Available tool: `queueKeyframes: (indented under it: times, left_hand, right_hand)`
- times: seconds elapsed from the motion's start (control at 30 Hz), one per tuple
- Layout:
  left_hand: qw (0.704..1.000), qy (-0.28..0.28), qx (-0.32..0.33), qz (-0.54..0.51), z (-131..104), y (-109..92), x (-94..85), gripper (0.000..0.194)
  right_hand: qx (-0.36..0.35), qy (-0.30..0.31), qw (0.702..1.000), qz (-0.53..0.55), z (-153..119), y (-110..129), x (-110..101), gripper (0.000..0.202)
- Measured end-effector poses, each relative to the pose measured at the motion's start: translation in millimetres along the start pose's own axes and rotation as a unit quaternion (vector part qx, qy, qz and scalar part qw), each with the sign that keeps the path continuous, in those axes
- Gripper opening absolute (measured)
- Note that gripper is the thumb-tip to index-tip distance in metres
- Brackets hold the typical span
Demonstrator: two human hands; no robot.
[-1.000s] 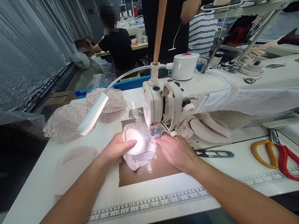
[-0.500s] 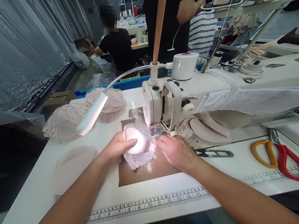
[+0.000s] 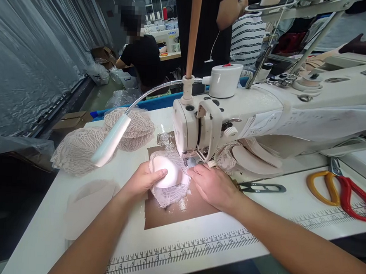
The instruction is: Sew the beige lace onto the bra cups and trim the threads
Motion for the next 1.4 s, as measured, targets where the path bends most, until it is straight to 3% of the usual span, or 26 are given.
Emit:
queueKeyframes:
  times: [0.33, 0.53, 0.83, 1.07, 1.4]
  left_hand:
    - [0.999, -0.012, 0.03, 0.015, 4, 3, -7.6, 0.043]
    - [0.999, -0.013, 0.036, 0.01, 4, 2, -8.3, 0.045]
    - [0.999, -0.033, 0.042, 0.002, 1, 0, -8.9, 0.049]
    - [0.998, -0.017, 0.059, 0.033, -1, 0, -9.6, 0.051]
    - [0.982, -0.055, 0.002, 0.181, -5, 5, -24.6, 0.024]
  right_hand:
    - [-0.016, -0.042, 0.997, 0.061, -2, -3, -3, 0.031]
    - [-0.043, -0.008, 0.996, 0.079, -3, 0, -3, 0.026]
    - [-0.034, -0.007, 0.997, 0.07, -1, 0, 2, 0.029]
    - [-0.034, -0.011, 0.999, 0.039, 1, 0, 1, 0.031]
    - [-0.016, 0.0, 1.0, 0.007, 2, -1, 4, 0.032]
Point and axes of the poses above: each hand's wrist, its own z-axis towards the middle knuckle, its own x-axis out of the palm, y = z × x, the point moved 5 cm from there along z, towards the middle knuckle, and after that the axes turned 7 degrees about -x, right-handed, at the moved point
